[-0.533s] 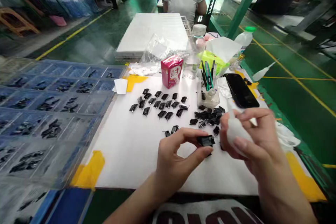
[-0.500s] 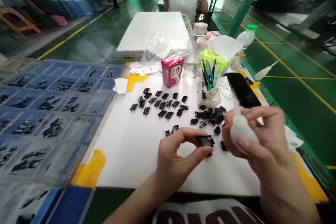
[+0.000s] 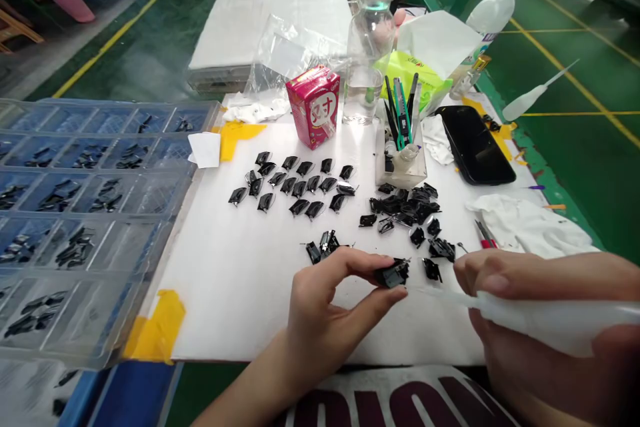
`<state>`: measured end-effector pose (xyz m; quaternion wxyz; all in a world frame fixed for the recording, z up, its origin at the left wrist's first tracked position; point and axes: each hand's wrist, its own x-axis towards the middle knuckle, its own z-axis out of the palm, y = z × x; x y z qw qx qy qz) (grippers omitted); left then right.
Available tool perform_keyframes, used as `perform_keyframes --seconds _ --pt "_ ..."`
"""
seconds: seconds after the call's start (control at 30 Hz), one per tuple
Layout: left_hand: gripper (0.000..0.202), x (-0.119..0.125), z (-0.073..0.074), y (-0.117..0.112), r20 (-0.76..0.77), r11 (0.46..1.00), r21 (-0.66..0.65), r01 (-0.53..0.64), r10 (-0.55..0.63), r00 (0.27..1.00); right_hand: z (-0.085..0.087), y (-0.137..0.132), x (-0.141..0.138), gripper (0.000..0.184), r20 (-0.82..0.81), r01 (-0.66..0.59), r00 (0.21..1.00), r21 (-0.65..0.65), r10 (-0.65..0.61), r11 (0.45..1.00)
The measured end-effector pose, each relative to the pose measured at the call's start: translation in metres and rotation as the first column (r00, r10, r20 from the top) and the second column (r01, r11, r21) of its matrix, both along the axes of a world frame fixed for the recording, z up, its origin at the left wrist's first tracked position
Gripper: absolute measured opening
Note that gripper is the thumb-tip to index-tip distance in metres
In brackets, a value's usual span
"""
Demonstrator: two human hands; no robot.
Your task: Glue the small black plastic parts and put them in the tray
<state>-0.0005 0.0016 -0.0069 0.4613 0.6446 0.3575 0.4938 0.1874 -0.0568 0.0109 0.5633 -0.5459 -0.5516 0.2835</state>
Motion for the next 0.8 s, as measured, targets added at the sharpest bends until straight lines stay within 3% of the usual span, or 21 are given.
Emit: perform_keyframes --seconds 0.23,0.37,0.43,0.5,0.6,0.73,0.8 --pt "0.021 0.001 0.002 0.0 -0.017 1.0 0.021 -0.004 0.004 1.0 -0.001 0.012 -0.008 0.027 0.102 -0.003 0.995 0.074 -0.005 0.997" --pt "0.021 0.001 0.002 0.0 -0.013 1.0 0.027 -0.002 0.002 1.0 0.0 0.013 0.0 0.035 0.302 -0.046 0.953 0.129 0.005 0.991" --pt "0.021 0.001 0.002 0.0 -0.013 1.0 0.024 0.0 0.001 1.0 0.0 0.015 0.004 0.025 0.363 -0.069 0.932 0.14 0.014 0.988" --pt "0.021 0.001 0.002 0.0 -0.013 1.0 0.021 0.001 0.0 1.0 -0.002 0.019 0.006 0.011 0.344 -0.099 0.939 0.185 0.03 0.978" --pt "0.021 0.001 0.002 0.0 -0.013 1.0 0.024 0.0 0.0 1.0 -0.004 0.022 0.005 0.025 0.304 -0.144 0.951 0.267 0.058 0.953" --pt "0.022 0.001 0.002 0.0 -0.014 1.0 0.028 0.004 -0.004 1.0 0.0 0.021 0.002 0.011 0.348 -0.104 0.937 0.174 0.038 0.979" --pt "0.022 0.001 0.002 0.0 -0.012 1.0 0.029 0.007 -0.006 1.0 0.003 0.019 0.002 0.02 0.386 -0.07 0.922 0.14 0.011 0.988"
